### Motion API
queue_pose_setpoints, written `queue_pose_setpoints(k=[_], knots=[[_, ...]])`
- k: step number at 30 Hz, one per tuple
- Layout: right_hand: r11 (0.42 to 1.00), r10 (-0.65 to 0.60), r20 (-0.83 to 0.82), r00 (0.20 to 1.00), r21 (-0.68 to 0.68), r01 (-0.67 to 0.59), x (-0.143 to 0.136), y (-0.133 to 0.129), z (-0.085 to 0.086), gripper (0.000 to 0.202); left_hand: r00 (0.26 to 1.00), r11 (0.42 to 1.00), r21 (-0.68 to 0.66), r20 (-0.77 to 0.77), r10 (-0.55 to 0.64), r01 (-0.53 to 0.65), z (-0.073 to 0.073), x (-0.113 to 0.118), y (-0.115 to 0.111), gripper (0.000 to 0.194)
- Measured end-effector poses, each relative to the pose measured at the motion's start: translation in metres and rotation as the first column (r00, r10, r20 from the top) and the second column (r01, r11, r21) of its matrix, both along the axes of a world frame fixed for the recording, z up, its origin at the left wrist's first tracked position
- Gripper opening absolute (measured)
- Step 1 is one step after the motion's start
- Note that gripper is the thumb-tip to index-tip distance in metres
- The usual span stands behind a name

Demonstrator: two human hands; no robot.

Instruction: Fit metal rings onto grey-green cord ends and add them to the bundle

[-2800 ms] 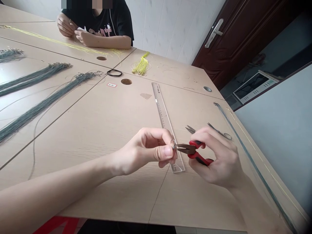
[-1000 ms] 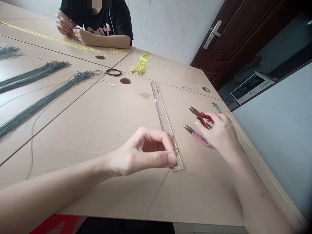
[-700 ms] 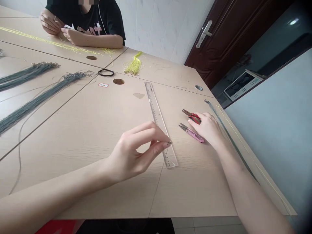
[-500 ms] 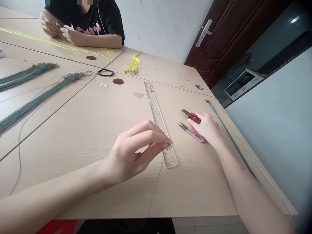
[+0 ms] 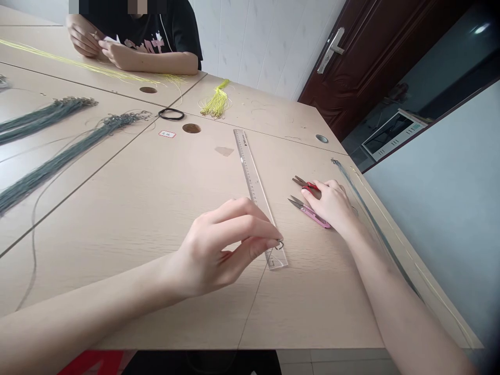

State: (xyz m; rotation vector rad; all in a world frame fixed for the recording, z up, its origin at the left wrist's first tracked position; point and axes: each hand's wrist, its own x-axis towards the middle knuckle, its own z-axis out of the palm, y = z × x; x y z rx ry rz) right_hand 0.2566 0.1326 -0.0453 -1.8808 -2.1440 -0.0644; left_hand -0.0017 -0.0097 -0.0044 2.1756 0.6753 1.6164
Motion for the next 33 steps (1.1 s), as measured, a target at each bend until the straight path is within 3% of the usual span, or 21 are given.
queue_pose_setpoints(k=[5,8,9,11,14,20,33], knots=[[0.996,0.045,-0.193,0.98,0.081,-0.029,-0.021,-0.021,0.022,0.036,0.995,0.976,-0.196,0.06,-0.085,0.095,0.001,0.0,-0.003,0.012],[0.967,0.254,-0.346,0.903,0.09,-0.237,-0.042,-0.059,0.049,0.027,0.982,0.892,-0.411,0.101,-0.162,0.189,0.003,0.0,-0.004,0.011],[0.941,0.334,-0.415,0.847,0.092,-0.326,-0.048,-0.073,0.057,0.025,0.976,0.854,-0.472,0.115,-0.187,0.219,0.004,0.0,-0.004,0.012],[0.829,0.482,-0.68,0.552,0.151,-0.538,-0.058,-0.097,0.069,0.013,0.962,0.781,-0.562,0.148,-0.228,0.271,0.005,0.001,-0.003,0.013],[0.755,0.467,-0.793,0.392,0.127,-0.643,-0.065,-0.117,0.074,0.008,0.95,0.726,-0.613,0.188,-0.248,0.311,0.005,0.002,-0.003,0.014],[0.684,0.38,-0.873,0.307,0.042,-0.728,-0.065,-0.121,0.072,0.01,0.969,0.721,-0.648,0.147,-0.198,0.245,0.004,0.003,-0.003,0.016],[0.679,0.319,-0.9,0.298,-0.002,-0.734,-0.067,-0.124,0.07,0.012,0.976,0.723,-0.658,0.106,-0.189,0.212,0.003,0.002,-0.003,0.016]])
